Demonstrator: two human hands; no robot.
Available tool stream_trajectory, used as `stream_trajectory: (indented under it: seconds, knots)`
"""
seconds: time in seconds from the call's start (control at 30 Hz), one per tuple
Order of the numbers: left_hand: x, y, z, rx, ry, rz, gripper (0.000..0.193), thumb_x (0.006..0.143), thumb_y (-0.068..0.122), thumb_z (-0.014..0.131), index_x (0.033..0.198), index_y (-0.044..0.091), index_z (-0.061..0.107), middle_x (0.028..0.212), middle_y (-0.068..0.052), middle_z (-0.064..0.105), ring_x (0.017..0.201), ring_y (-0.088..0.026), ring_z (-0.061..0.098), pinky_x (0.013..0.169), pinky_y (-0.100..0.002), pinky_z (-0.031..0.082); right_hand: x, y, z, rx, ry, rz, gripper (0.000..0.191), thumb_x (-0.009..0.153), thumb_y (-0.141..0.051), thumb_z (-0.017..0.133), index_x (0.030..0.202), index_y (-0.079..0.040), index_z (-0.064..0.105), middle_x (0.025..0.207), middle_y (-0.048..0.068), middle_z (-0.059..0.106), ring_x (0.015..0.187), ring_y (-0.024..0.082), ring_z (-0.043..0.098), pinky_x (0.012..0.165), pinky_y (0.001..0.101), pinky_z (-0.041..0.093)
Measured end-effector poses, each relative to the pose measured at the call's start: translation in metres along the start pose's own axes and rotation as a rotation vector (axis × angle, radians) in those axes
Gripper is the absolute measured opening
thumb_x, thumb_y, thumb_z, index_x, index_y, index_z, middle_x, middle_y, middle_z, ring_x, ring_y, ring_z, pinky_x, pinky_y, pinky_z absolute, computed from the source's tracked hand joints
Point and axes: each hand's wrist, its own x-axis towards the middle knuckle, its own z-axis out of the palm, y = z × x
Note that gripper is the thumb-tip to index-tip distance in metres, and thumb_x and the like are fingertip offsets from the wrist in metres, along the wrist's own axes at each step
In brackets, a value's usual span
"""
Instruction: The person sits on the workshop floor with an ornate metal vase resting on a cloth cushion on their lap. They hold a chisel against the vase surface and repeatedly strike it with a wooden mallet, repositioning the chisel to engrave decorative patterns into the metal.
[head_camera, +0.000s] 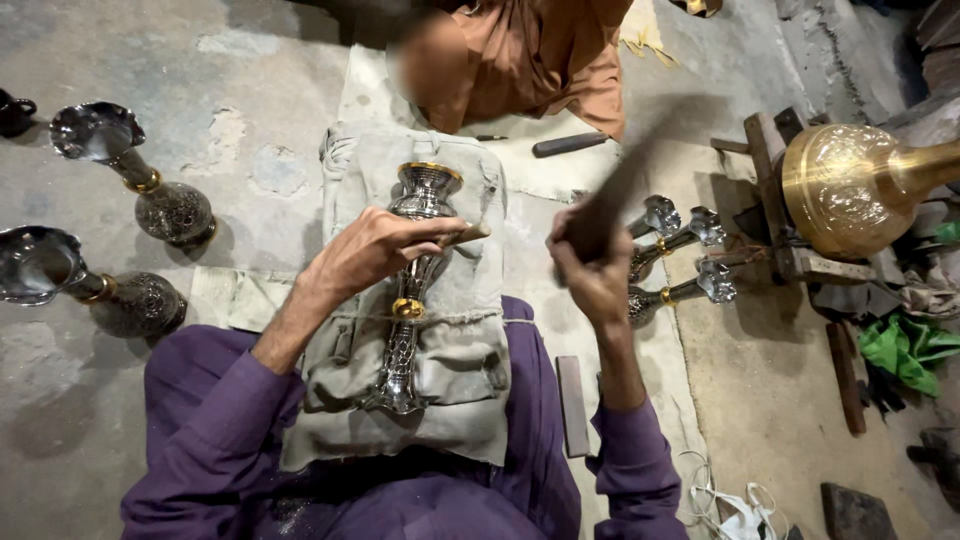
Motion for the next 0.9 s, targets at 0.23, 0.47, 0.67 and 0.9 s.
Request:
stream_trajectory:
  seconds: [0.23,0.47,0.67,0.9]
  knots:
    - [-0.002,-0.002,-0.001,-0.048,-0.003,0.045,0.047,0.088,0.014,0.076,0.134,0.020,0.067,0.103,-0.009,0.078,0.083,-0.026,0.077,0.069,-0.037,0.059,0.003,0.001,0.017,-0.378,0.038,-0.163,0.042,0.086,0.013,0.063,0.125,-0.002,0.060,0.095,0.001,0.072,0.079,0.007,0.067,0.067,0.0250,0.056]
    - [-0.018,-0.017,-0.003,-0.008,0.274,0.146,0.045,0.091,0.001,0.075,0.133,0.015,0.066,0.118,-0.010,0.077,0.100,-0.021,0.078,0.086,-0.031,0.064,-0.013,-0.005,0.022,-0.778,0.062,-0.135,0.047,0.084,0.011,0.069,0.127,-0.003,0.060,0.092,0.009,0.069,0.080,0.021,0.065,0.070,0.0352,0.056]
    - [-0.035,-0.038,-0.016,-0.565,0.458,-0.129,0.052,0.095,-0.002,0.073,0.142,0.005,0.054,0.112,-0.018,0.077,0.102,-0.024,0.078,0.094,-0.039,0.067,-0.091,0.022,0.040,0.496,-0.079,-0.024,0.038,0.085,0.012,0.067,0.109,-0.010,0.048,0.097,0.008,0.058,0.083,0.022,0.069,0.084,0.0414,0.064]
    - [-0.022,-0.030,0.003,-0.555,0.322,-0.174,0.056,0.090,0.000,0.078,0.142,0.006,0.057,0.107,-0.017,0.078,0.098,-0.020,0.076,0.090,-0.035,0.065,-0.124,0.069,0.054,0.293,-0.178,0.275,0.022,0.093,0.002,0.071,0.105,-0.005,0.053,0.094,0.010,0.065,0.084,0.022,0.072,0.078,0.0381,0.063]
